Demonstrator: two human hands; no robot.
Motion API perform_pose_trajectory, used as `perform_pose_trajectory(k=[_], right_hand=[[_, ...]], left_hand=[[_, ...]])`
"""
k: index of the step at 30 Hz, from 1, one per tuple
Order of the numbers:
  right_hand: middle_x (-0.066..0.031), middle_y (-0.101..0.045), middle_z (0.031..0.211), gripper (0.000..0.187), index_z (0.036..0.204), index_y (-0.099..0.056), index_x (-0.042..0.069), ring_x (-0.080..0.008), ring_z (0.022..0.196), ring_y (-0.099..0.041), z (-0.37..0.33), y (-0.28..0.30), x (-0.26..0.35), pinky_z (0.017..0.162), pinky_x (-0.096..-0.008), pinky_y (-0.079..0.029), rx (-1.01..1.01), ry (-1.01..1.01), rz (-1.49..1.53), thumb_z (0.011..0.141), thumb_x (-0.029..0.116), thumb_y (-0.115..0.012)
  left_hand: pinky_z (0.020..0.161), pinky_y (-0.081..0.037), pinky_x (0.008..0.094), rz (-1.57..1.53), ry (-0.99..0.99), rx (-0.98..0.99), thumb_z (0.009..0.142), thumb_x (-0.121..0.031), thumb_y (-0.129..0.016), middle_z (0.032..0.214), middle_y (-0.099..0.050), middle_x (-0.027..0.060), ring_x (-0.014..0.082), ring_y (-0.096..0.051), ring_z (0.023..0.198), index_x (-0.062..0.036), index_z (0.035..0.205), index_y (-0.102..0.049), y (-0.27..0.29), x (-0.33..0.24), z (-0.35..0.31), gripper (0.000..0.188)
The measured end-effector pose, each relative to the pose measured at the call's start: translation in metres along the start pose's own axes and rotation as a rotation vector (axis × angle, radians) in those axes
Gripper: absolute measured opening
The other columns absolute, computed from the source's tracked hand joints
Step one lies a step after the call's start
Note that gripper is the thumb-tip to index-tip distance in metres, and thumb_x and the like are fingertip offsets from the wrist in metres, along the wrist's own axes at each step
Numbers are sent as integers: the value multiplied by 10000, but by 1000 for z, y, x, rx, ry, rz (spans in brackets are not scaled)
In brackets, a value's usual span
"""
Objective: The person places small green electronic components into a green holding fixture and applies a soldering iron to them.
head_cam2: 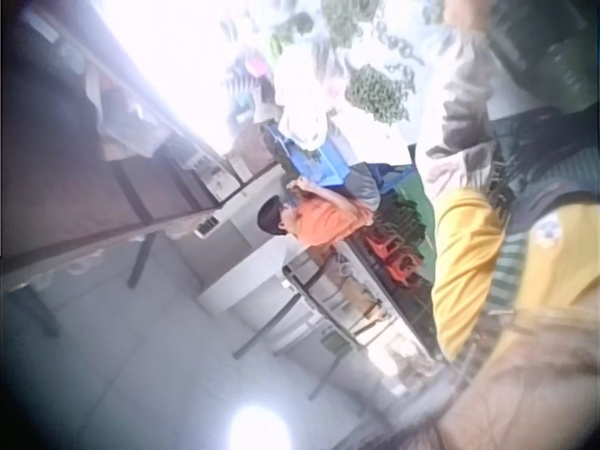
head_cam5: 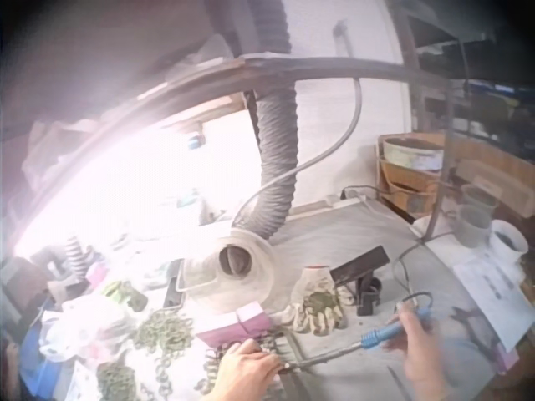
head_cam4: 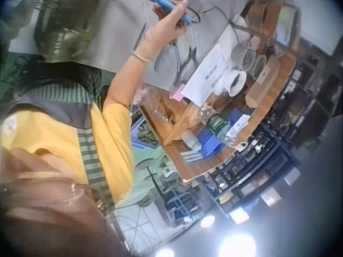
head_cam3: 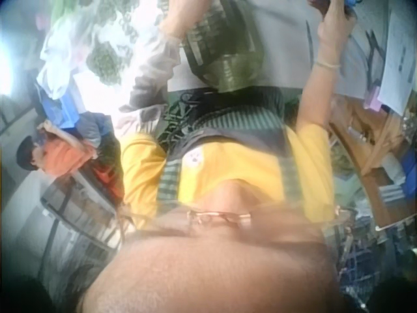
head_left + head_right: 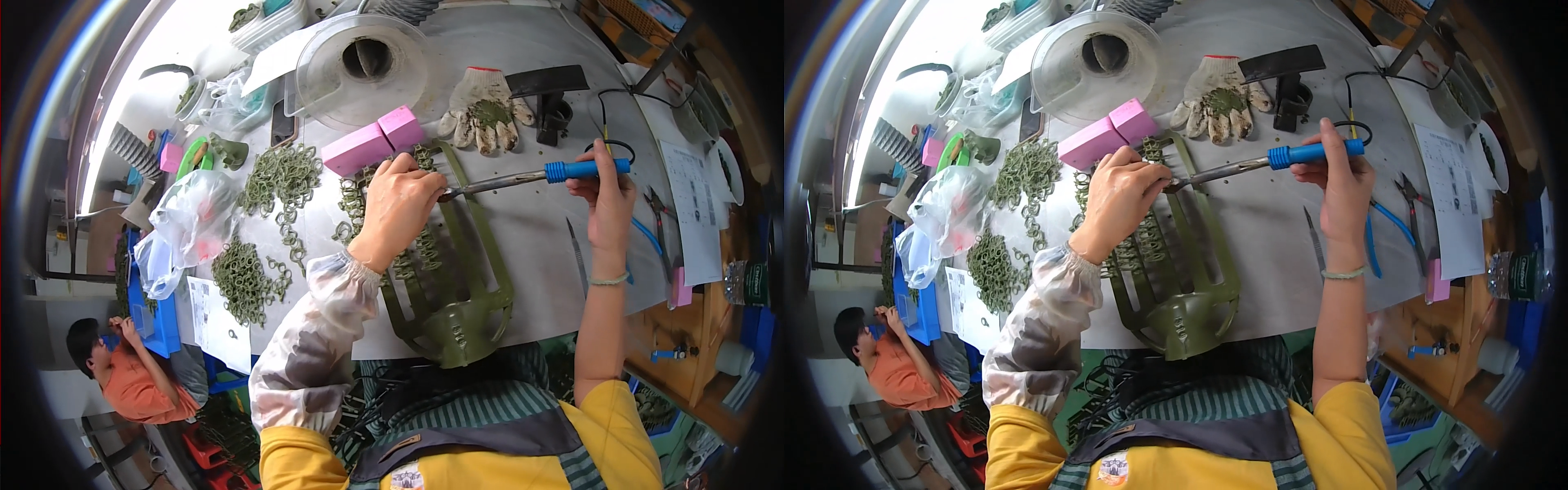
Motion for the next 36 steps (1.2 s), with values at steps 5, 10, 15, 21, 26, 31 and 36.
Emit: perform_pose_trajectory(k=[5, 10, 15, 21, 26, 31, 36], right_hand=[[-82, -686, 733, 376, 832, -688, 10, -149, 558, -678, -1, 8, 12, 537, -248, -573, -29, 42, -59, 875, 382, -722], [-80, -691, 760, 373, 860, -692, 7, -134, 557, -672, -4, 21, 23, 528, -234, -565, -48, 45, -36, 856, 377, -741], [-92, -690, 822, 369, 877, -693, 13, -128, 571, -665, -6, 34, 26, 535, -228, -559, -50, 40, -23, 852, 378, -747], [-82, -685, 802, 354, 851, -688, 32, -122, 553, -654, -10, 36, 24, 526, -217, -545, -62, 27, -22, 858, 382, -742], [-77, -684, 782, 354, 854, -690, 31, -118, 551, -653, -13, 33, 28, 527, -218, -545, -47, 39, -34, 865, 382, -736], [-77, -688, 789, 347, 859, -692, 30, -117, 555, -657, -15, 31, 31, 530, -215, -549, -37, 52, -40, 869, 375, -733], [-81, -691, 806, 344, 869, -698, 29, -123, 572, -670, -15, 31, 32, 531, -208, -552, -54, 39, -49, 867, 371, -736]], left_hand=[[779, -449, 357, -13, -11, -6, 781, -133, -726, 835, -709, -10, 211, -578, 856, -101, 888, -716, 1, 3, 1, 112], [778, -462, 359, -79, 56, -46, 791, -132, -745, 876, -711, 31, 222, -593, 885, -84, 959, -724, 18, 7, 0, 176], [689, -529, 264, -119, 555, -294, 873, -85, -711, 943, -737, 81, 134, -676, 761, -62, 1046, -740, 73, 67, -66, 177], [907, -513, 397, 21, 366, 59, 820, 17, -630, 1145, -658, 134, 326, -624, 1055, -20, 1124, -667, 52, 58, -135, 308], [924, -515, 383, 135, 228, 38, 820, 31, -562, 1197, -643, 127, 317, -604, 1119, -19, 1169, -640, 36, 59, -139, 361], [842, -544, 293, -263, 628, -180, 883, 25, -618, 1085, -697, 96, 183, -694, 934, -34, 1099, -699, 40, 91, -155, 239], [749, -568, 258, -788, 903, -370, 922, -70, -669, 931, -706, 57, 136, -683, 845, 27, 1035, -694, 54, 97, -148, 151]])
Point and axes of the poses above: each hand's wrist, its own z-axis towards the middle knuckle, its own y-axis out of the back of the hand, x = y × z, the point moved 4 cm from there along z, towards the middle knuckle
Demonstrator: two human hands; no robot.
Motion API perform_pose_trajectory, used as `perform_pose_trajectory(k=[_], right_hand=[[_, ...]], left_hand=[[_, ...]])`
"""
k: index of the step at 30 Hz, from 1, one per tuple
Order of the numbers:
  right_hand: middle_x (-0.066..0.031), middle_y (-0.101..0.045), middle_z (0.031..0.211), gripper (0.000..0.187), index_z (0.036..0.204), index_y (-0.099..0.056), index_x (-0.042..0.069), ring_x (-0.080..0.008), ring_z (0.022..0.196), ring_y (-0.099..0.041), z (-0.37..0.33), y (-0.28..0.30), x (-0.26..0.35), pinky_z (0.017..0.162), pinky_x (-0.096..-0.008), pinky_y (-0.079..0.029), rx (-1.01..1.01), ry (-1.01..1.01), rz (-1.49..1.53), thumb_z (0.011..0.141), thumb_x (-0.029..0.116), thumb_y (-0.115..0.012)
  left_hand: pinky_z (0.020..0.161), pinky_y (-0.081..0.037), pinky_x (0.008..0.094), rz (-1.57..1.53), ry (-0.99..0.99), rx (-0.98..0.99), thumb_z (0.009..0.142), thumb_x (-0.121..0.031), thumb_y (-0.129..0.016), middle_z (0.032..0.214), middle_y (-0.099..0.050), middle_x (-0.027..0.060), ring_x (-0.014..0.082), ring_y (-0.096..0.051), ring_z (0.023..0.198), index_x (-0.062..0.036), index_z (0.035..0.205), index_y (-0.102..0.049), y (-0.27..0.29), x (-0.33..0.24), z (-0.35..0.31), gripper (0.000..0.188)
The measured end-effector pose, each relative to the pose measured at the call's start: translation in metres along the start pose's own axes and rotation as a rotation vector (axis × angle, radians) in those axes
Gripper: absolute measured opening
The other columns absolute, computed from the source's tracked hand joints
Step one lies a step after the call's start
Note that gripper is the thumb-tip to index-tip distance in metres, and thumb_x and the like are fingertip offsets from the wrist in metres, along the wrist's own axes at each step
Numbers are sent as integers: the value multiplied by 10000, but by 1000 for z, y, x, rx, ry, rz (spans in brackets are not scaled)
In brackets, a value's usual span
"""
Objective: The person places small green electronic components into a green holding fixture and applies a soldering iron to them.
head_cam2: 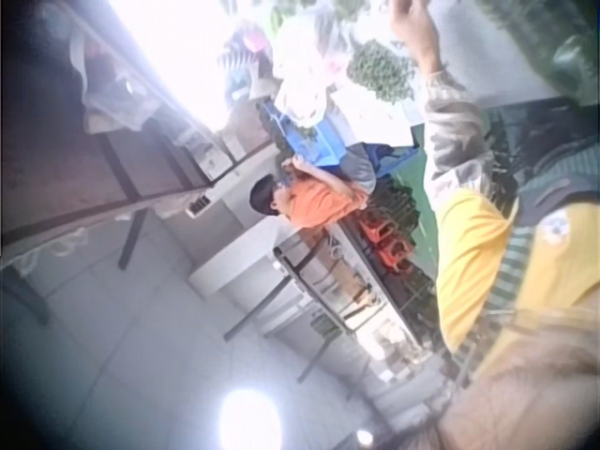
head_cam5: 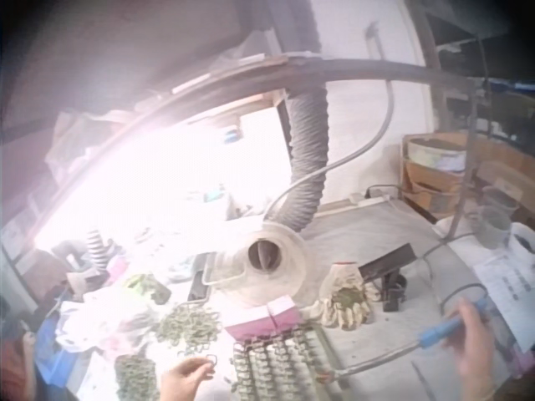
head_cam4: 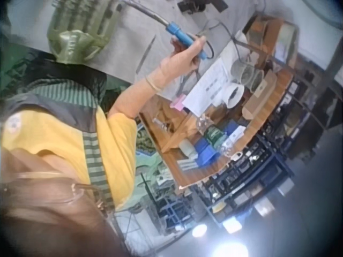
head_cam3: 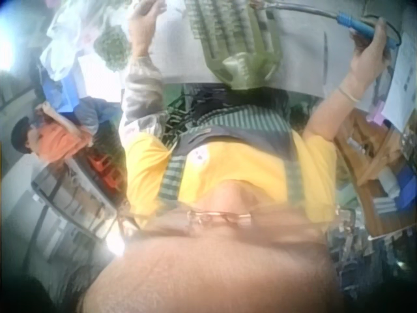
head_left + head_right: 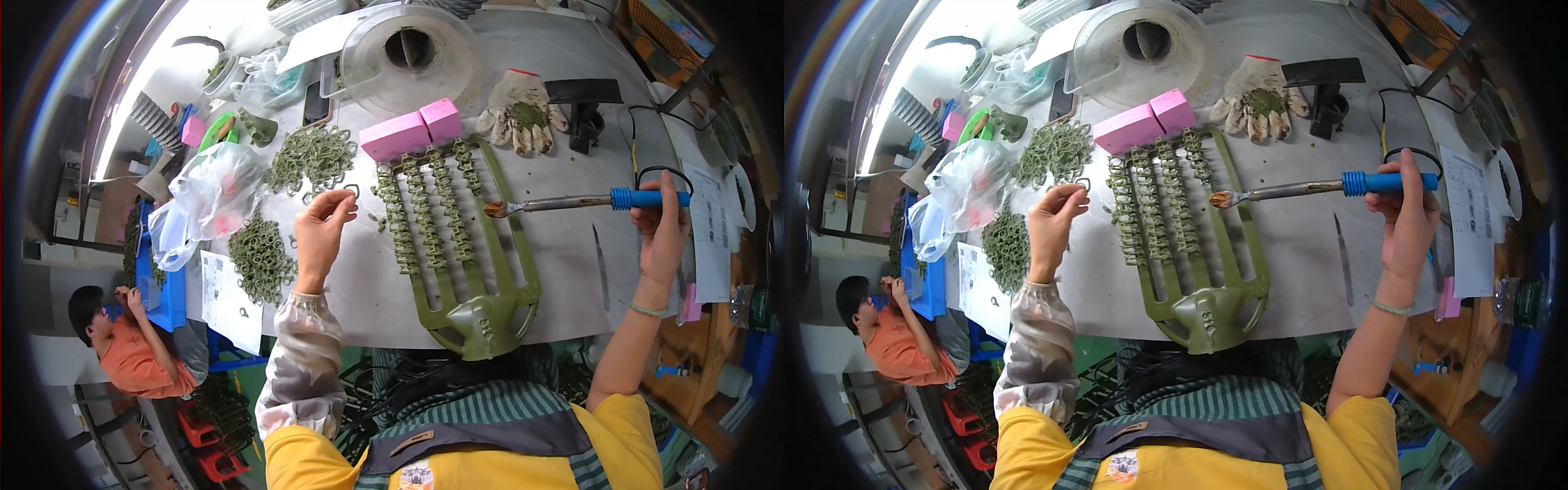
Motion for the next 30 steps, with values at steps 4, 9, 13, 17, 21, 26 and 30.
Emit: perform_pose_trajectory(k=[4, 9, 13, 17, 21, 26, 30], right_hand=[[-81, -692, 810, 347, 869, -698, 31, -127, 571, -671, 2, 3, 0, 534, -214, -554, -7, 3, -19, 865, 376, -736], [-77, -693, 799, 351, 859, -697, 29, -127, 568, -669, 3, -2, -2, 547, -223, -561, 21, 11, -19, 863, 378, -737], [-78, -691, 775, 356, 853, -698, 25, -127, 565, -671, 1, -8, -2, 546, -227, -565, 19, 1, -21, 869, 380, -731], [-78, -687, 750, 368, 847, -693, 15, -132, 554, -673, 3, -13, -10, 537, -233, -571, 36, 8, -7, 872, 380, -730], [-79, -684, 748, 373, 864, -689, 3, -134, 559, -674, 9, -13, -21, 532, -239, -571, 45, -16, 11, 878, 374, -726], [-82, -682, 727, 358, 844, -689, 1, -136, 558, -673, 8, -22, -30, 526, -241, -570, 57, -53, 50, 883, 355, -720], [-84, -682, 713, 353, 836, -690, 0, -140, 553, -672, 7, -24, -22, 528, -243, -571, 63, -27, 55, 885, 349, -716]], left_hand=[[732, -569, 247, -26, -105, 128, 922, -18, -647, 939, -695, 59, 122, -676, 834, -2, 1081, -673, -34, -56, -7, 162], [669, -538, 280, 214, -314, 364, 871, -11, -685, 912, -698, 71, 155, -673, 758, -17, 1005, -720, -87, -83, -16, 139], [709, -525, 331, 361, -476, 442, 860, -54, -695, 881, -691, 89, 225, -661, 799, -42, 1018, -718, -126, -89, -17, 161], [757, -492, 374, 611, -786, 381, 824, -93, -710, 848, -699, 38, 251, -594, 815, -69, 936, -721, -148, -89, -11, 115], [775, -444, 342, 789, -943, 400, 826, -136, -709, 831, -697, -4, 202, -551, 820, -103, 888, -722, -161, -85, -7, 72], [757, -434, 347, 827, -953, 415, 820, -134, -707, 798, -691, -17, 206, -545, 810, -101, 869, -717, -169, -82, -4, 60], [760, -432, 347, 831, -954, 407, 811, -137, -708, 787, -689, -19, 212, -548, 802, -107, 862, -717, -163, -83, -2, 60]])
Point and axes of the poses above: each hand's wrist, its own z-axis towards the middle knuckle, its own y-axis out of the back of the hand, x = y × z, the point moved 4 cm from there along z, towards the middle knuckle
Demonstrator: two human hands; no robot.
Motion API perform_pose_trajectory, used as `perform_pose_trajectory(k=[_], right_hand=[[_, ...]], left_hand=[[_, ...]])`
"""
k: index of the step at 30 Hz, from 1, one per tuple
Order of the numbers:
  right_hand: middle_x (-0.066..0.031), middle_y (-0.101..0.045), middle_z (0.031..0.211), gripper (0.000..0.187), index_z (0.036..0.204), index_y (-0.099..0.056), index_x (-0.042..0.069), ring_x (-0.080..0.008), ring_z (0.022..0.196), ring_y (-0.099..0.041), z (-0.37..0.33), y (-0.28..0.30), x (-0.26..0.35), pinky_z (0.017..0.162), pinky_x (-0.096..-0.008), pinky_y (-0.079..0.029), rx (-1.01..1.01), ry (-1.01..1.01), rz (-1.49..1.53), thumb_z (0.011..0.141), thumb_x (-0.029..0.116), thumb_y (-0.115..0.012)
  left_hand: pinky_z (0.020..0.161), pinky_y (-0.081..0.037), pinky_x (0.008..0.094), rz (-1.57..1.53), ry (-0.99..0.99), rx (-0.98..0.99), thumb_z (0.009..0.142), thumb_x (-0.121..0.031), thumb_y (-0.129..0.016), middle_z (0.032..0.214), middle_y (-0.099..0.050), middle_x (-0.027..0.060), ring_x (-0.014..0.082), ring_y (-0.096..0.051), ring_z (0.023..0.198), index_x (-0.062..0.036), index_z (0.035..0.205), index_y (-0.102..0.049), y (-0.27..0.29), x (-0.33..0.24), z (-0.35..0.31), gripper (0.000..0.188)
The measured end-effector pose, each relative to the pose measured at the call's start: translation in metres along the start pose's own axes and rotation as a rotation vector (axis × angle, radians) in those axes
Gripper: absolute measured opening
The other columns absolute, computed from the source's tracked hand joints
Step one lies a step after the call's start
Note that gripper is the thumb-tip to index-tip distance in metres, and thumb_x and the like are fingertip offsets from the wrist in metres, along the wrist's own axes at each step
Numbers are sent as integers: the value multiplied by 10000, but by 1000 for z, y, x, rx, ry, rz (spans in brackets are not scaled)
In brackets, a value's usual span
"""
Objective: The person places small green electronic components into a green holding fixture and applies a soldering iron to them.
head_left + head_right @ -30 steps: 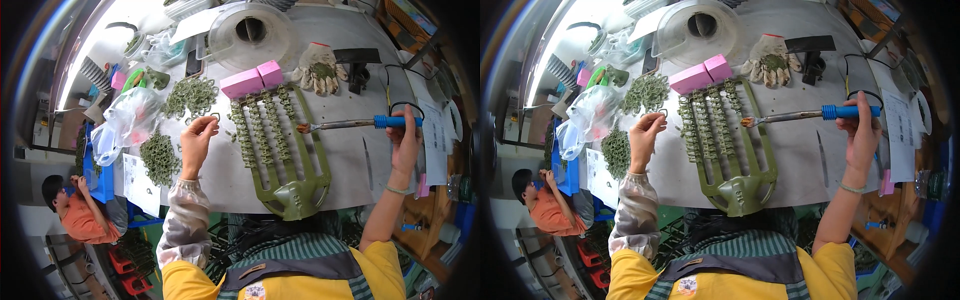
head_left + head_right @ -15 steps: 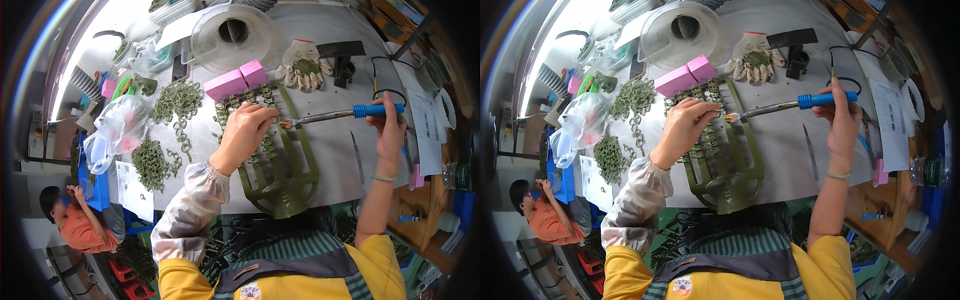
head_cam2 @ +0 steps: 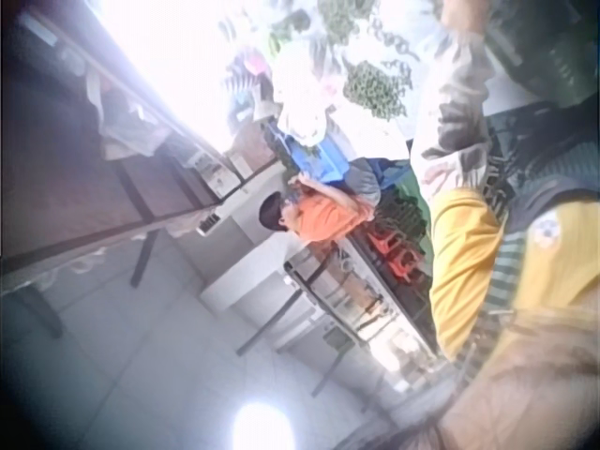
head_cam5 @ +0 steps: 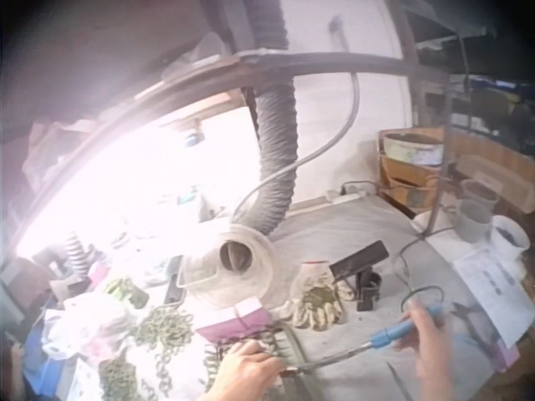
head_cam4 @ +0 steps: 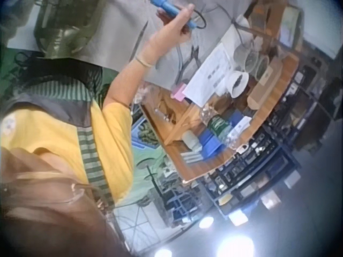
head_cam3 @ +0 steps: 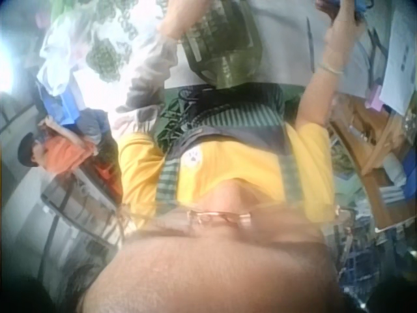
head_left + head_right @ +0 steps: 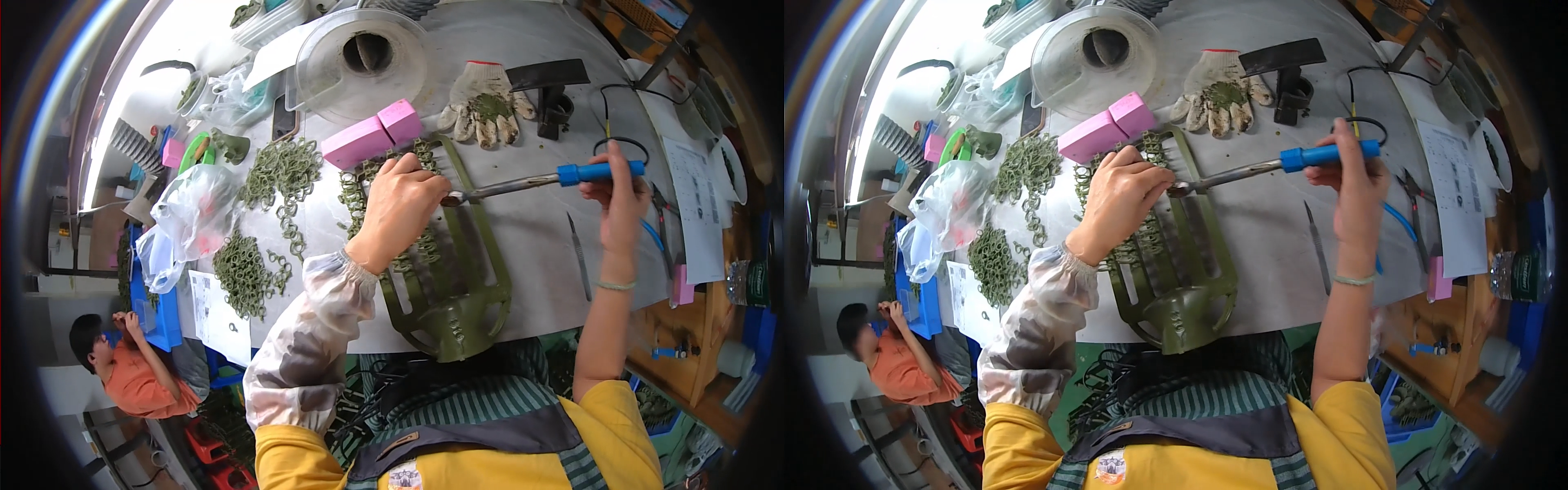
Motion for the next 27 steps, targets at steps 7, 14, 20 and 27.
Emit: perform_pose_trajectory(k=[7, 14, 20, 27], right_hand=[[-84, -694, 820, 344, 911, -698, 33, -125, 583, -672, 1, 33, 19, 547, -216, -572, -47, 54, -65, 860, 370, -748], [-55, -673, 752, 358, 852, -696, 42, -98, 555, -648, -2, 33, 18, 533, -198, -529, -17, 25, -60, 864, 398, -735], [-61, -673, 779, 354, 857, -695, 42, -103, 551, -642, -7, 32, 18, 517, -205, -524, -14, 27, -61, 866, 393, -735], [-72, -675, 796, 363, 866, -689, 30, -115, 547, -641, -12, 24, 24, 518, -213, -530, -47, -2, -65, 847, 387, -756]], left_hand=[[804, -448, 361, -27, 16, 36, 793, -174, -736, 864, -675, 16, 228, -568, 854, -100, 943, -710, 3, -6, 0, 170], [672, -534, 272, -256, 815, -239, 883, -75, -677, 843, -715, 78, 146, -668, 717, -8, 1013, -682, 73, 108, -116, 146], [733, -543, 364, 128, 772, 59, 759, -122, -784, 981, -676, 132, 259, -681, 806, -51, 1095, -667, 56, 118, -194, 363], [668, -554, 375, 140, 672, -115, 844, -13, -644, 875, -698, 135, 321, -685, 737, -78, 1015, -709, 66, 113, -203, 194]])
Point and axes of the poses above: each hand's wrist, its own z-axis towards the middle knuckle, its own y-axis out of the back of the hand, x = y × z, the point moved 4 cm from there along z, towards the middle knuckle
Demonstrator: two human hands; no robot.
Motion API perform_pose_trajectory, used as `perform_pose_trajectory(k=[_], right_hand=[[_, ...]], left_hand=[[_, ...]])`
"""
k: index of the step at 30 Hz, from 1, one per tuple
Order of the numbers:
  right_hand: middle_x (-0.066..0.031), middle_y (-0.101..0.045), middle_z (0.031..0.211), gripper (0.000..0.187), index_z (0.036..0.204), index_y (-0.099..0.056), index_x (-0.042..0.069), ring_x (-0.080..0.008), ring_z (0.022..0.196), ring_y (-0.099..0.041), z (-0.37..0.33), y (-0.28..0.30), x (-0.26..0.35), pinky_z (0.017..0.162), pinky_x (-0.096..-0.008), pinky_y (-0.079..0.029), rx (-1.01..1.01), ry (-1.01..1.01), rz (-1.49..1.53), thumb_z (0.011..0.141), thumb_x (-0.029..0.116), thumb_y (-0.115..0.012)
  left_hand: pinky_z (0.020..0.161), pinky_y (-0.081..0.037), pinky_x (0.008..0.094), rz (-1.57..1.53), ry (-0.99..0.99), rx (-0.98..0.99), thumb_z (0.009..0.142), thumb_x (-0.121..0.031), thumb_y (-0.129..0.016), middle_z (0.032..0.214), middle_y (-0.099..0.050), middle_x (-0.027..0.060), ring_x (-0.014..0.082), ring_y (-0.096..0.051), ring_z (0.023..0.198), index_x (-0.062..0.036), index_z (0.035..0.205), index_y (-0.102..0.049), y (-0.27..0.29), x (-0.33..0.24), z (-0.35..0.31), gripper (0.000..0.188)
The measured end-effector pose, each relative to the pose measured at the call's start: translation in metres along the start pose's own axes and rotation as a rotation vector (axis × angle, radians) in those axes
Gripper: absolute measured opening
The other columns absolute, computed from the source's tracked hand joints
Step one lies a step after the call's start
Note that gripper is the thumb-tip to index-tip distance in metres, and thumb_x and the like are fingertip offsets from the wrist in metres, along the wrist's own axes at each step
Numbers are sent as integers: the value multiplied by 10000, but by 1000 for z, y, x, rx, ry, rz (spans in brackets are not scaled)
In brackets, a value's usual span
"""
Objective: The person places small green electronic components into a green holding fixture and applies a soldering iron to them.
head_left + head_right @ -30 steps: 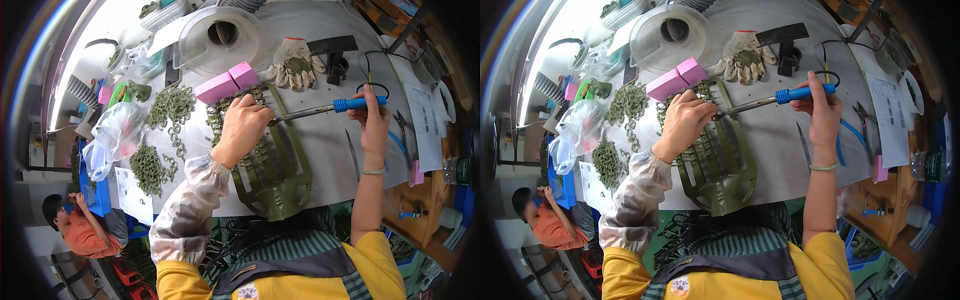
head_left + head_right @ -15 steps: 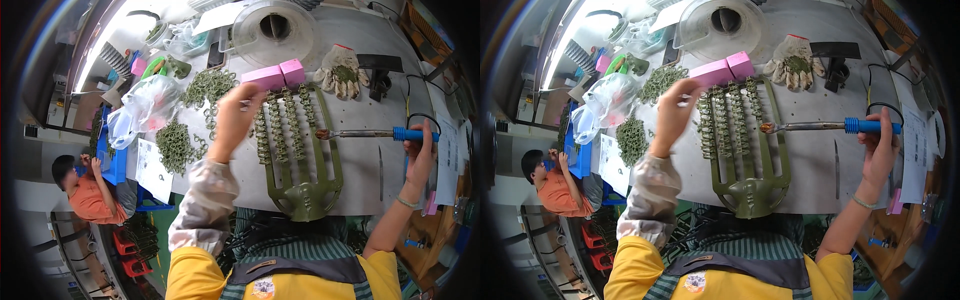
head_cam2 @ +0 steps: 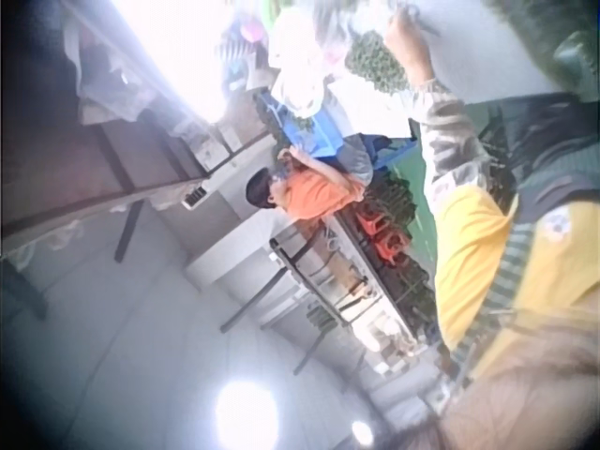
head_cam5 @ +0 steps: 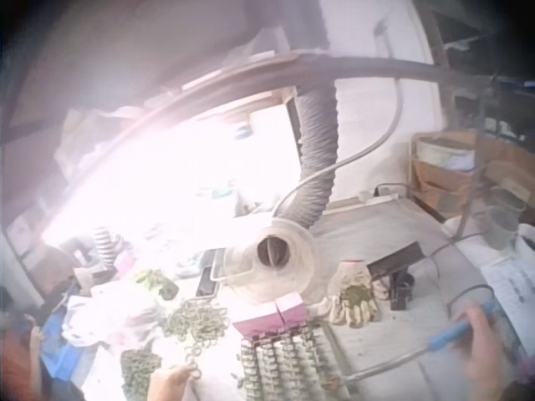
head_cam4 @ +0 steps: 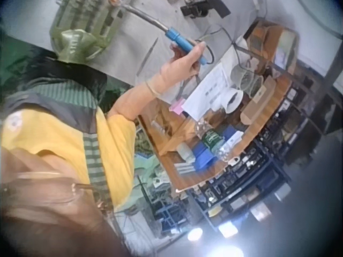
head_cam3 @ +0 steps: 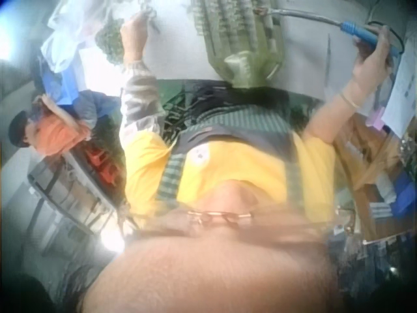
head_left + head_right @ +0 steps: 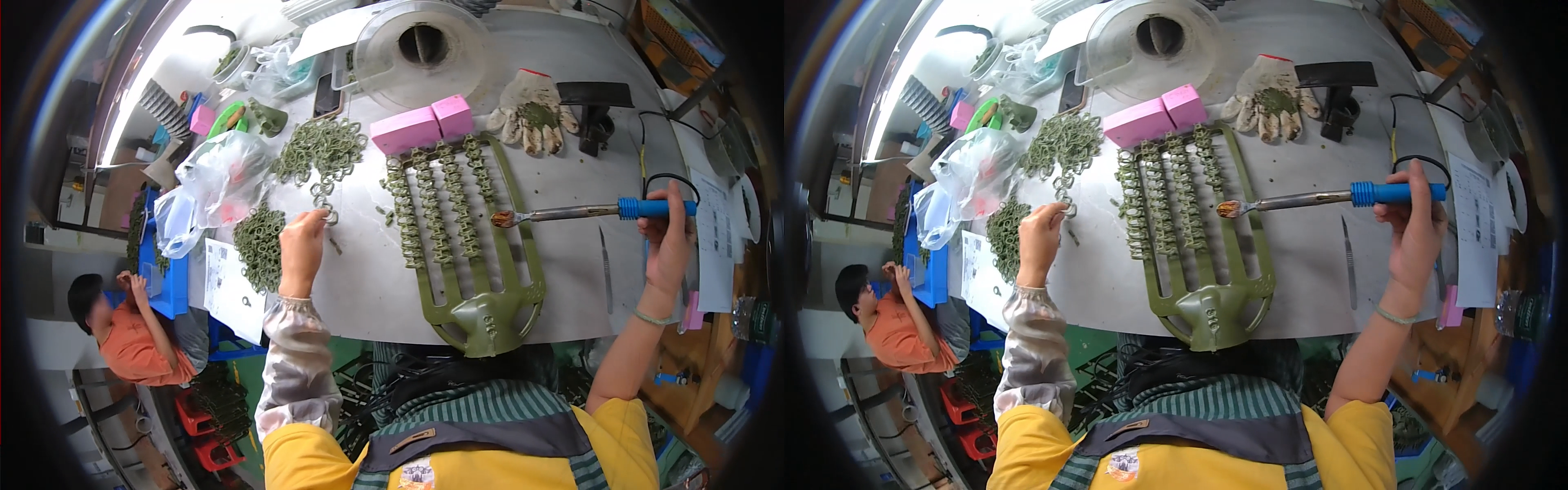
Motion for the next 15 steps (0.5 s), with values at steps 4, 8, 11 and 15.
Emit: perform_pose_trajectory(k=[4, 8, 11, 15], right_hand=[[-81, -684, 803, 372, 869, -688, 27, -124, 564, -658, -1, 2, -1, 535, -213, -547, -3, 21, -27, 841, 391, -759], [-77, -685, 793, 368, 860, -690, 29, -131, 563, -662, 0, -2, 1, 544, -223, -556, 18, 38, -10, 853, 393, -746], [-80, -685, 779, 367, 856, -690, 24, -131, 567, -665, 1, 1, -1, 546, -229, -559, 12, 22, -12, 856, 388, -742], [-78, -682, 740, 375, 848, -688, 14, -131, 557, -666, 2, -4, -10, 530, -232, -557, 10, 4, 3, 860, 385, -739]], left_hand=[[690, -554, 265, -549, 254, 24, 870, -42, -689, 898, -737, 107, 120, -710, 786, -52, 1087, -709, 7, -64, 21, 218], [698, -554, 246, -712, -55, 185, 869, -18, -700, 936, -730, 60, 114, -680, 808, -37, 1082, -716, 2, -164, 36, 214], [687, -548, 258, -657, -187, 240, 850, -6, -703, 911, -716, 84, 158, -685, 764, -25, 1020, -698, -20, -204, 45, 171], [695, -535, 324, -471, -282, 183, 817, -76, -733, 819, -687, 69, 211, -653, 780, -70, 956, -707, -40, -218, 51, 142]])
Point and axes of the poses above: each hand's wrist, its own z-axis towards the middle knuckle, its own y-axis out of the back of the hand, x = y × z, the point moved 4 cm from there along z, towards the middle knuckle
